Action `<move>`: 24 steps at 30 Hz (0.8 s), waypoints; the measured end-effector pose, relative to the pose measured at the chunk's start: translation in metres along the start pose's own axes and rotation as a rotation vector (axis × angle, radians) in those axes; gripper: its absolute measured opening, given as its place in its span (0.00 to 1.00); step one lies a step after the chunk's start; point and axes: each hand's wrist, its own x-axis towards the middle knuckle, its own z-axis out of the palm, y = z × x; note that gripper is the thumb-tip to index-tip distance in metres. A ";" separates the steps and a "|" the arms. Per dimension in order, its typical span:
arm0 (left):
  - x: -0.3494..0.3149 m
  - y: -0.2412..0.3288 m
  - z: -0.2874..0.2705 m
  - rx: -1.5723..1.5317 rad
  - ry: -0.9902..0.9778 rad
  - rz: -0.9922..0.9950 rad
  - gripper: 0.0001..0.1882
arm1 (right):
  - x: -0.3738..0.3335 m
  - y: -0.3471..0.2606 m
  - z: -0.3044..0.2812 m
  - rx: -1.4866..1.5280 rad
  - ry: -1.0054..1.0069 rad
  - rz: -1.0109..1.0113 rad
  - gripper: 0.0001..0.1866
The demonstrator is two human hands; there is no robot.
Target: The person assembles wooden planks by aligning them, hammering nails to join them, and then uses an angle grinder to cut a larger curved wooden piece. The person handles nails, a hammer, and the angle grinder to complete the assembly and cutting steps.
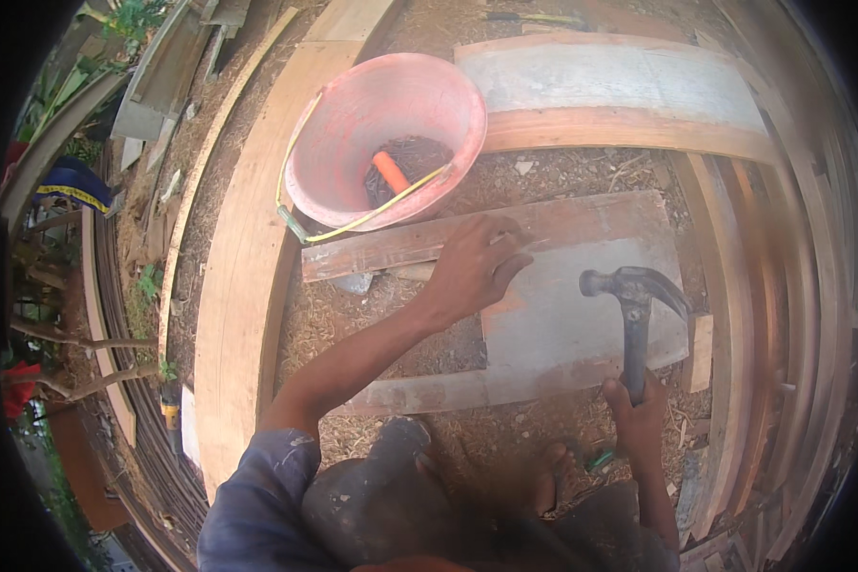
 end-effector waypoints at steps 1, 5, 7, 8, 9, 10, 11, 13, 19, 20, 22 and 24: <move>0.008 0.015 -0.028 0.076 0.064 0.062 0.11 | -0.013 0.016 -0.002 -0.058 -0.025 0.111 0.16; 0.067 -0.031 -0.138 0.098 0.430 -0.105 0.06 | -0.072 0.085 0.010 -0.172 -0.250 0.326 0.19; 0.093 -0.095 -0.172 0.443 0.234 -0.130 0.09 | -0.095 0.154 0.018 -0.238 -0.442 0.090 0.18; 0.102 -0.131 -0.176 0.749 -0.065 -0.130 0.11 | -0.099 0.171 0.023 -0.264 -0.517 0.000 0.17; 0.104 -0.172 -0.167 0.673 -0.269 -0.196 0.08 | -0.098 0.165 0.029 -0.304 -0.563 -0.028 0.17; 0.108 -0.187 -0.153 0.576 -0.468 -0.253 0.08 | -0.100 0.151 0.034 -0.349 -0.595 -0.045 0.17; 0.105 -0.200 -0.141 0.642 -0.511 -0.275 0.08 | -0.102 0.136 0.039 -0.391 -0.625 -0.062 0.19; 0.105 -0.202 -0.101 0.732 -0.597 -0.290 0.09 | -0.108 0.118 0.038 -0.493 -0.655 -0.057 0.24; 0.103 -0.263 -0.024 0.722 -0.736 -0.180 0.10 | -0.117 0.113 0.037 -0.539 -0.556 0.043 0.29; 0.108 -0.257 -0.015 0.737 -0.756 -0.179 0.10 | -0.116 0.109 0.038 -0.476 -0.495 0.049 0.26; 0.096 -0.266 -0.034 0.754 -0.708 -0.179 0.12 | -0.107 0.102 0.036 -0.390 -0.438 0.066 0.21; 0.095 -0.256 -0.049 0.798 -0.753 -0.180 0.14 | -0.103 0.097 0.027 -0.358 -0.392 0.170 0.18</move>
